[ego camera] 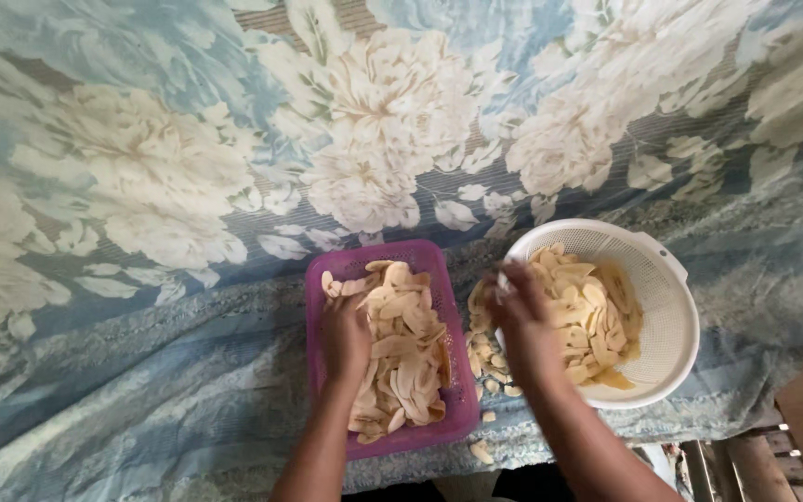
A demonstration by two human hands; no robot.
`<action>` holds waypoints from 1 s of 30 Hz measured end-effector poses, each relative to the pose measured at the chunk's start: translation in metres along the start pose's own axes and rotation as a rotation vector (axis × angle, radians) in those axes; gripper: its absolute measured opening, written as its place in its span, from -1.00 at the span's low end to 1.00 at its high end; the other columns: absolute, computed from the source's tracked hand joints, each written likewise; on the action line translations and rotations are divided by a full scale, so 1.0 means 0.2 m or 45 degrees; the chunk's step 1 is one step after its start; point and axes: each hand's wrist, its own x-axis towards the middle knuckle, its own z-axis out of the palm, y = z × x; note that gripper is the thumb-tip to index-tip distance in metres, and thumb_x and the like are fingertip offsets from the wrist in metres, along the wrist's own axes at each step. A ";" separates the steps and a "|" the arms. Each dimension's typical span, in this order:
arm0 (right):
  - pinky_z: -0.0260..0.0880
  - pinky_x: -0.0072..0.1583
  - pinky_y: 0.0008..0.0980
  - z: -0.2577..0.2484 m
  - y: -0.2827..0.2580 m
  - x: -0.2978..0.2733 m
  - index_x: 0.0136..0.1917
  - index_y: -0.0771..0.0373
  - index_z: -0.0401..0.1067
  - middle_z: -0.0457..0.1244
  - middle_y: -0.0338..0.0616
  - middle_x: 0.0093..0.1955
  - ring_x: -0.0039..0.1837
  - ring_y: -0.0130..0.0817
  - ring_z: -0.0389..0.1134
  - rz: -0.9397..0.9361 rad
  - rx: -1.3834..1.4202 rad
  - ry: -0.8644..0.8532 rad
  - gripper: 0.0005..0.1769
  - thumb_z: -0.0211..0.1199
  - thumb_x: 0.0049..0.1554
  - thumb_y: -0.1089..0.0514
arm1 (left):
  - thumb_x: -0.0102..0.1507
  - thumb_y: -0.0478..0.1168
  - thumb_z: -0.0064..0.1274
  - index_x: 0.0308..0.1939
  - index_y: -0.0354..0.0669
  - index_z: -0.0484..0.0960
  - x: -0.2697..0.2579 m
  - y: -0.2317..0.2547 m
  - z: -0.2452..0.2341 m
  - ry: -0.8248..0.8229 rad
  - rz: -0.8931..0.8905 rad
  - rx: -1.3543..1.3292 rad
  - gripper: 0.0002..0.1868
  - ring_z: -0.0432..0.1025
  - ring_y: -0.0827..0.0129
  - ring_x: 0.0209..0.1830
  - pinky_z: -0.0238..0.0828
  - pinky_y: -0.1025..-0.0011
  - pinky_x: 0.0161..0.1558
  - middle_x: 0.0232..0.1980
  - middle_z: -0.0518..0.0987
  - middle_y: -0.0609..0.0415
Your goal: The person sorts dried fruit slices from one white plastic basket into a purple plastic tray by hand, moving them one at a time.
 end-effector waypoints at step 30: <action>0.45 -0.05 -0.35 0.20 0.25 0.19 0.04 0.28 0.53 0.38 -0.11 -0.06 -0.07 -0.28 0.42 -0.275 -0.807 -0.138 -0.88 0.29 0.24 0.21 | 0.32 -0.17 0.17 0.23 -0.22 0.63 0.10 0.13 0.05 -0.711 -0.417 -1.209 -0.59 0.45 0.46 -0.04 0.43 0.50 0.00 0.03 0.62 0.05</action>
